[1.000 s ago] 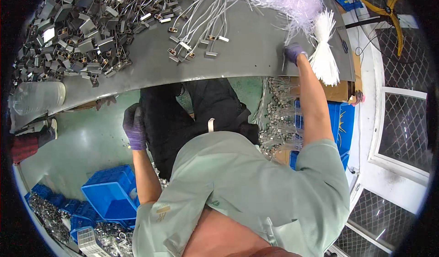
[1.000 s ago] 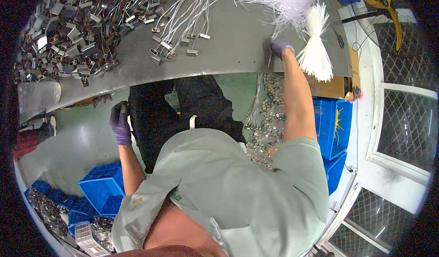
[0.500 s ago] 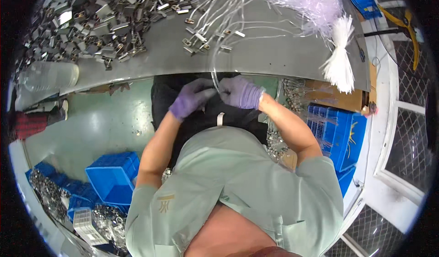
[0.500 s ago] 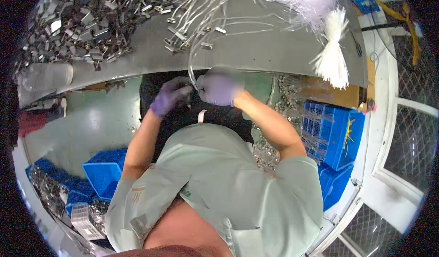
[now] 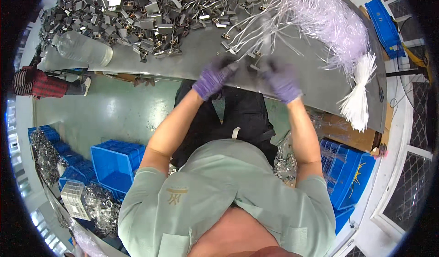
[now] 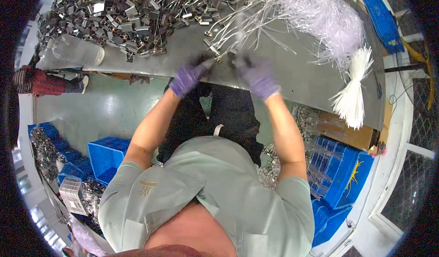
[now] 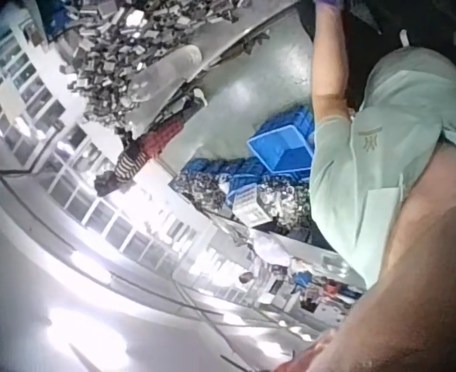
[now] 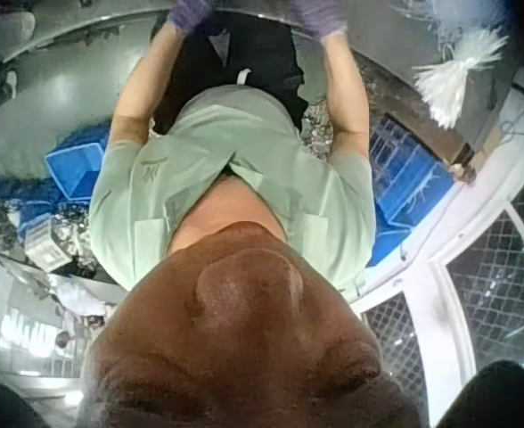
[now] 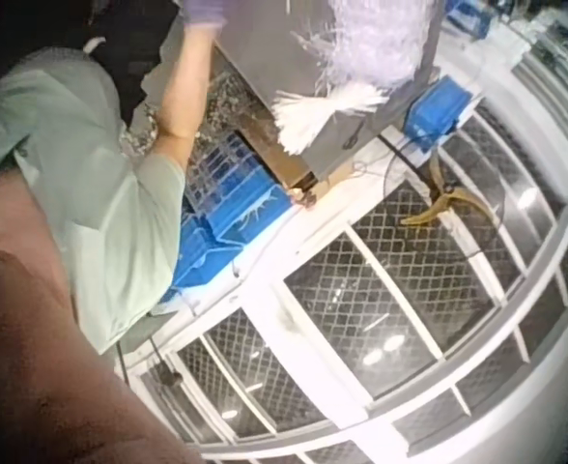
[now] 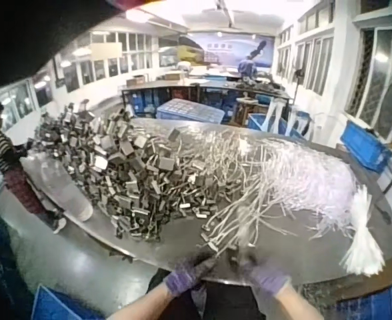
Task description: Manual assembly of wire harness bundles by attaching metal clips and connectors.
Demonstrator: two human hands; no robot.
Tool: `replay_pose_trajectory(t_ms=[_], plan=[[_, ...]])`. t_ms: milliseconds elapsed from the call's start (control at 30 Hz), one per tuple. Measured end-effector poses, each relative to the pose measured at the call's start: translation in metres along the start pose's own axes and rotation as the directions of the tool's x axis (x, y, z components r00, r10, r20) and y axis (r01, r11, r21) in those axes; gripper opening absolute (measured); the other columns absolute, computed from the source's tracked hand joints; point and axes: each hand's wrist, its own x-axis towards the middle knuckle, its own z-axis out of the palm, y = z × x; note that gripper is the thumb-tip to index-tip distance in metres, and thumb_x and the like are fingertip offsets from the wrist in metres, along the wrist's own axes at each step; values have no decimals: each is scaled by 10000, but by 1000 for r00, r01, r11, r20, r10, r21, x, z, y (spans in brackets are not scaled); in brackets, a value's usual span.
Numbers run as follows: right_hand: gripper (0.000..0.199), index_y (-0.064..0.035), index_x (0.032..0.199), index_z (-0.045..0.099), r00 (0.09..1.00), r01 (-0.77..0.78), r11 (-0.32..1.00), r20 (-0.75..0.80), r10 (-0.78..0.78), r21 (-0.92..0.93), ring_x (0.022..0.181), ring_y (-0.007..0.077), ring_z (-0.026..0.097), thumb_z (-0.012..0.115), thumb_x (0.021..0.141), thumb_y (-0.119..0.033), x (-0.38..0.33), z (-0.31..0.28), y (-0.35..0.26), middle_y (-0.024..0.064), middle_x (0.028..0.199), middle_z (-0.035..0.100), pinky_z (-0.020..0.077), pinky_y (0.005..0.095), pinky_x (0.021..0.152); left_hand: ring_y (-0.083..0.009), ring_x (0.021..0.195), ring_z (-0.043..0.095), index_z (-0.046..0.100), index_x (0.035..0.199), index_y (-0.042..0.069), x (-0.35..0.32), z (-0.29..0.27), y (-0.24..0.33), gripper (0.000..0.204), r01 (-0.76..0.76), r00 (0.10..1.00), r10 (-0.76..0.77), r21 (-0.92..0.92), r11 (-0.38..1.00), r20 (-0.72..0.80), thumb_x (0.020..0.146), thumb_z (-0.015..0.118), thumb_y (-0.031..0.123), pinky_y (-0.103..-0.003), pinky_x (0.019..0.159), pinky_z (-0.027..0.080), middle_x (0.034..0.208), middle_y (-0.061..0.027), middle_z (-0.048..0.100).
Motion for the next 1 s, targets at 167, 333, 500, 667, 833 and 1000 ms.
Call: replay_pose_trajectory(t_ms=[167, 333, 500, 667, 833, 1000], plan=[[305, -10, 1056, 578, 896, -192, 798, -230, 380, 571, 822, 227, 639, 559, 876, -256, 4, -22, 57, 130, 944, 642, 485, 316, 733, -332, 944, 578, 531, 1123, 7, 55, -55, 1, 395, -144, 872, 482, 896, 420, -85, 813, 626, 233, -421, 823, 467, 1057, -215, 575], [285, -28, 1020, 581, 927, -252, 968, -286, 243, 6, 756, 213, 607, 596, 852, -258, -4, 21, 123, 125, 899, 629, 480, 301, 676, -389, 942, 563, 534, 1042, 39, 107, -75, -6, 253, 168, 953, 233, 978, 125, -193, 802, 530, 119, -454, 811, 463, 1030, -241, 546], [203, -33, 991, 529, 845, -75, 837, -411, 342, 542, 659, 123, 555, 575, 872, -191, 2, 46, 150, 69, 762, 584, 460, 281, 600, -387, 874, 592, 565, 963, 46, 119, -83, -19, 204, 201, 960, 146, 952, 231, -238, 780, 512, 121, -457, 751, 486, 967, -263, 571], [208, -14, 966, 517, 871, -105, 906, -402, 282, 410, 658, 140, 553, 559, 882, -200, 1, 42, 136, 79, 787, 586, 458, 283, 610, -370, 776, 625, 611, 909, 51, 111, -83, -31, 178, 134, 932, 305, 969, 209, -195, 772, 499, 70, -456, 661, 506, 867, -208, 629], [277, 2, 1007, 531, 917, -238, 937, -258, 303, 255, 703, 127, 550, 562, 879, -242, -1, 22, 103, 95, 856, 587, 456, 286, 634, -366, 911, 591, 593, 1019, 60, 92, -86, -29, 268, 108, 960, 210, 939, 326, -184, 764, 541, 124, -435, 808, 474, 941, -207, 617], [415, 44, 1149, 541, 872, -241, 641, -127, 472, 729, 954, 270, 575, 574, 868, -260, 25, 12, 55, 148, 1065, 607, 436, 357, 855, -370, 1015, 549, 577, 1061, 53, 83, -90, -17, 370, 101, 954, 195, 854, 510, -229, 746, 609, 244, -422, 897, 440, 1101, -218, 571]])
